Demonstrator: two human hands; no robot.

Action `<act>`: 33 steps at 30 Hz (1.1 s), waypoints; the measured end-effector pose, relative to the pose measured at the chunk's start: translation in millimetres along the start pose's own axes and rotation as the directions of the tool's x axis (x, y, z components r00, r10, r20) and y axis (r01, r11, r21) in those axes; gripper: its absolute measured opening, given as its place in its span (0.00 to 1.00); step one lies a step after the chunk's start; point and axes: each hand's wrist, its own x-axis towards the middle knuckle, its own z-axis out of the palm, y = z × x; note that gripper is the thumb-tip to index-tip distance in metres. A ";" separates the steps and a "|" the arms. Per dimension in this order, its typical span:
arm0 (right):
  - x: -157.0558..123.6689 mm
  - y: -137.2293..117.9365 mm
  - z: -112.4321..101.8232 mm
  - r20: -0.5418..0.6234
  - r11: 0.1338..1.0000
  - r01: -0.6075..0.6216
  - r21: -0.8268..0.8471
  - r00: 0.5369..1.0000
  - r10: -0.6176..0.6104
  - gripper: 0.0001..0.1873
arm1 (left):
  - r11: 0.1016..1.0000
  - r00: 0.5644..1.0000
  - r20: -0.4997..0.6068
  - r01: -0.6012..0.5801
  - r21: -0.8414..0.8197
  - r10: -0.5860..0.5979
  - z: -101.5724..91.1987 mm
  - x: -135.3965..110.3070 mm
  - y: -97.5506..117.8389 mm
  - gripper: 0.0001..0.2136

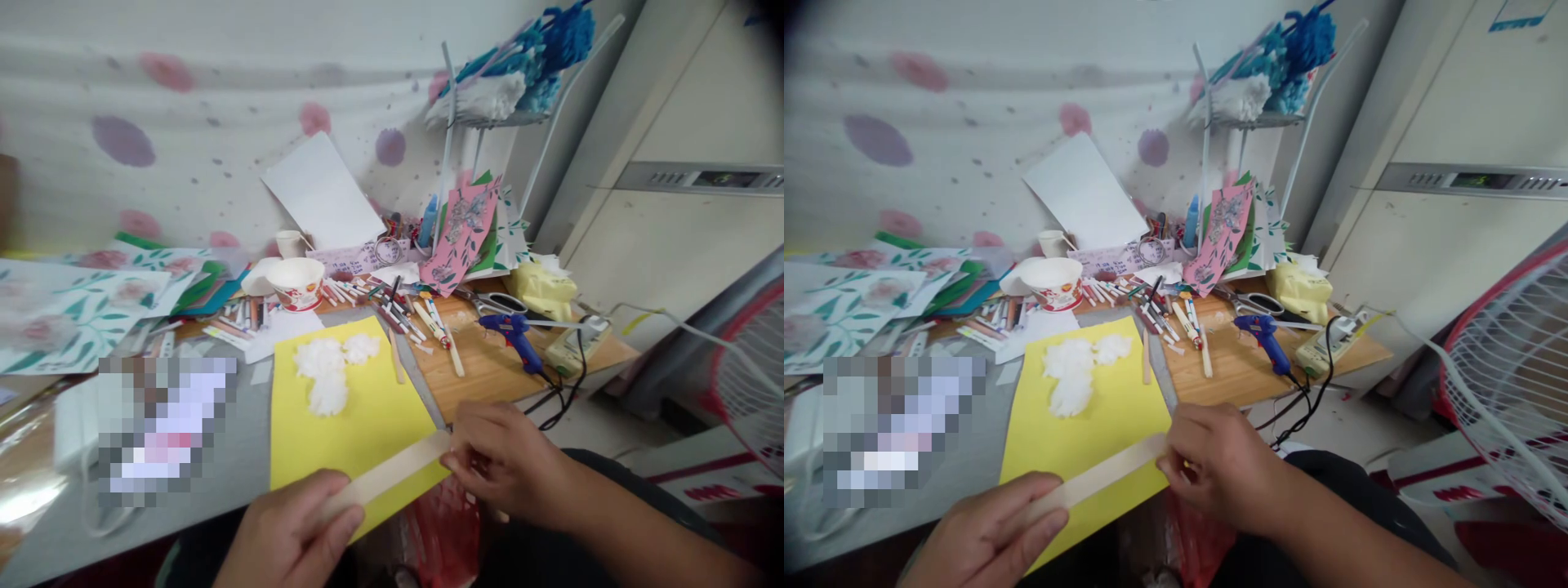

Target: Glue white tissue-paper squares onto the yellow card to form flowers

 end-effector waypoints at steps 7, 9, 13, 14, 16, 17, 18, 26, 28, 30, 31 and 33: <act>-2.1 6.6 -26.8 0.304 0.965 -0.223 0.139 0.937 0.173 0.22 | 0.998 0.998 -0.023 -0.063 -0.012 0.063 -0.9 6.8 -2.6 0.07; -0.1 1.3 -22.2 0.255 0.959 -0.199 0.201 0.956 0.145 0.21 | 0.994 0.995 0.017 -0.096 -0.047 0.097 -1.8 12.5 1.9 0.06; 4.0 -10.8 -3.0 0.362 0.970 -0.198 0.141 0.922 0.136 0.10 | 0.941 0.994 0.053 0.112 -0.319 -0.100 -8.3 25.1 11.9 0.06; 4.5 -12.9 1.0 0.387 0.963 -0.225 0.145 0.909 0.154 0.10 | 0.874 0.979 0.064 0.200 -0.443 -0.191 -9.4 27.2 13.7 0.08; 5.4 -16.3 5.9 0.417 0.932 -0.303 0.198 0.887 0.200 0.07 | 0.651 0.942 0.137 0.313 -0.691 -0.307 -8.3 29.0 16.4 0.14; 6.0 -17.9 7.0 0.436 0.910 -0.348 0.226 0.871 0.225 0.05 | 0.530 0.932 0.180 0.329 -0.782 -0.313 -5.7 28.8 17.6 0.16; 6.8 -19.8 7.4 0.462 0.891 -0.381 0.247 0.854 0.238 0.04 | 0.424 0.932 0.206 0.323 -0.846 -0.298 -1.8 28.1 18.7 0.18; 12.6 -27.4 6.2 0.532 0.842 -0.387 0.377 0.834 0.146 0.08 | 0.458 0.933 0.305 0.360 -0.813 -0.191 21.4 21.4 26.4 0.24; 12.6 -23.1 8.4 0.369 0.811 -0.414 0.413 0.890 0.267 0.08 | 0.600 0.926 0.325 0.372 -0.709 -0.191 19.8 22.4 26.9 0.25; 13.6 -20.2 11.4 0.270 0.744 -0.417 0.522 0.908 0.319 0.16 | 0.735 0.936 0.308 0.330 -0.592 -0.172 19.1 24.4 27.2 0.23; 14.9 -20.0 13.0 0.260 0.709 -0.416 0.569 0.910 0.324 0.20 | 0.790 0.945 0.293 0.289 -0.540 -0.145 19.6 25.5 27.2 0.22; 18.6 -21.8 16.4 0.289 0.658 -0.442 0.609 0.897 0.335 0.18 | 0.867 0.960 0.272 0.186 -0.463 -0.061 22.0 27.4 26.2 0.19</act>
